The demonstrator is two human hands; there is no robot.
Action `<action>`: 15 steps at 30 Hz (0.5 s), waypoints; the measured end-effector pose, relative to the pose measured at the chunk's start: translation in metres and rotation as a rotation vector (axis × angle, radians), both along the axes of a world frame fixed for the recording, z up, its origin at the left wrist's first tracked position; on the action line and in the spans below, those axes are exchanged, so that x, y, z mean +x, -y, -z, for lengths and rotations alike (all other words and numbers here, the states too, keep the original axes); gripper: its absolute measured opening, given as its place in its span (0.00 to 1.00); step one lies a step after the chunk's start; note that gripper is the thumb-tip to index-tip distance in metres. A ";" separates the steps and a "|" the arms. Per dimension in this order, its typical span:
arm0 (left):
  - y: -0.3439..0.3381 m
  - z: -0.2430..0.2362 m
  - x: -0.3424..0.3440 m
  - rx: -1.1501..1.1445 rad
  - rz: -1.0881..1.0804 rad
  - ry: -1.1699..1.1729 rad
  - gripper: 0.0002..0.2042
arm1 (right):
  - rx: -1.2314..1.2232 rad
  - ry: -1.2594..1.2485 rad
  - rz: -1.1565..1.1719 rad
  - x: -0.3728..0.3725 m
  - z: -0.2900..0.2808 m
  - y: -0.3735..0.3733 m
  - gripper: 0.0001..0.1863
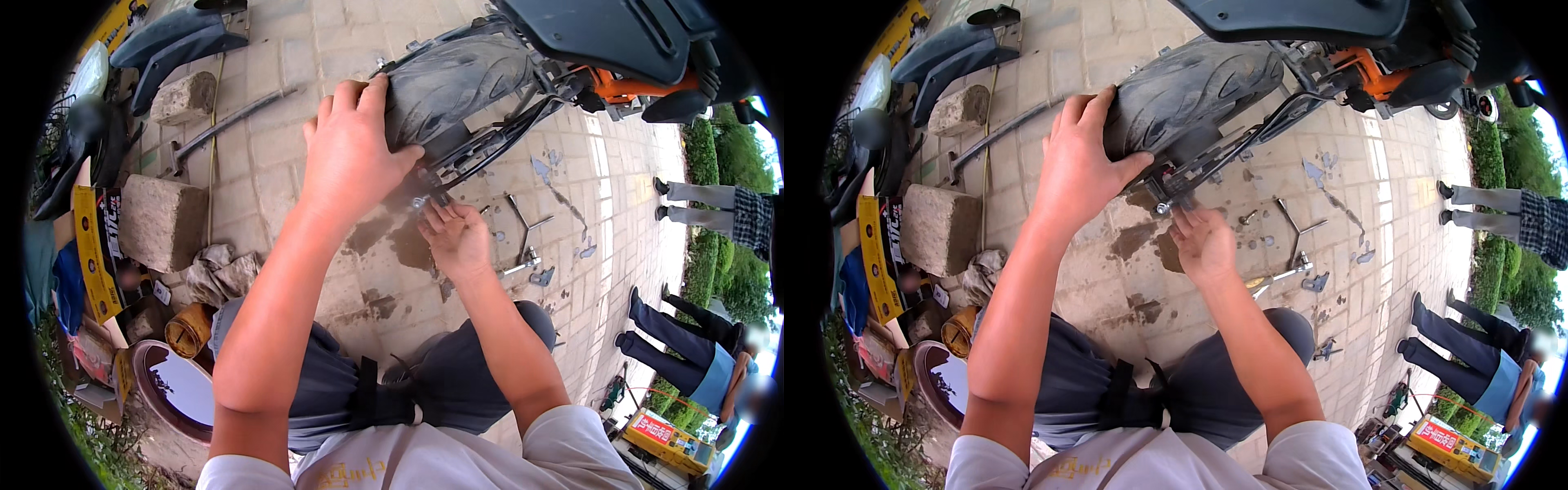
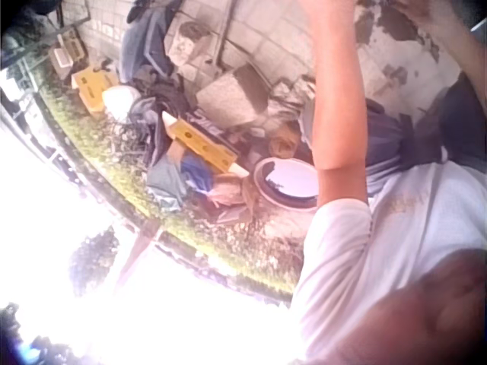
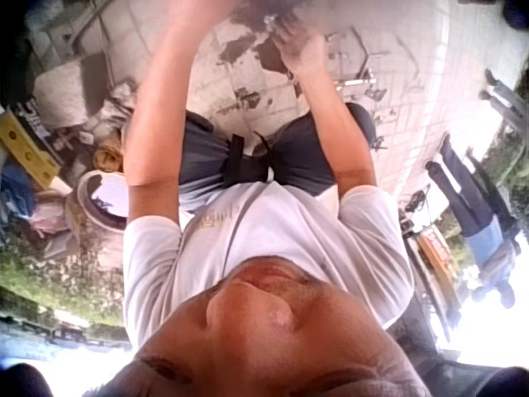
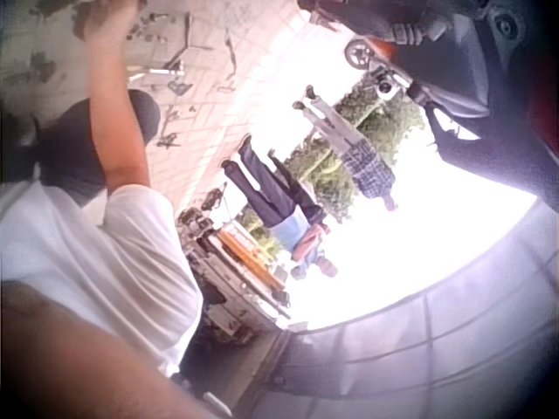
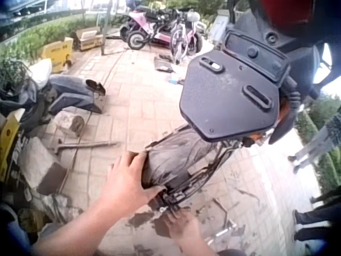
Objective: The person cleans a motorcycle brake caliper with a cloth and a tool, then attaches it to the wheel hub. They use a power drill to tighten bolts on the brake assembly and spin the wheel to check the installation.
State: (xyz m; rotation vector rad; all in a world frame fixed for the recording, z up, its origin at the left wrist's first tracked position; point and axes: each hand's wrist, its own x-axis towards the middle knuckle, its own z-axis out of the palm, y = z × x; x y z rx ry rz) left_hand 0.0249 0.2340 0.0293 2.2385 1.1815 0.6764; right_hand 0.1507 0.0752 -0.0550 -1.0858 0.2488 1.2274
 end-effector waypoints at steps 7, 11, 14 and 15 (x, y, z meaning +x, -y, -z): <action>-0.003 0.000 0.002 -0.003 0.025 0.032 0.39 | 0.012 0.000 -0.016 0.000 -0.006 0.000 0.08; -0.005 0.002 0.001 0.004 0.011 0.050 0.38 | 0.005 0.013 -0.034 0.000 -0.007 -0.001 0.08; -0.005 0.001 -0.001 -0.013 0.014 0.042 0.38 | 0.024 0.037 -0.058 0.000 -0.002 0.005 0.08; -0.005 0.000 -0.001 -0.029 0.023 0.040 0.38 | 0.038 0.043 -0.064 0.001 0.001 0.008 0.08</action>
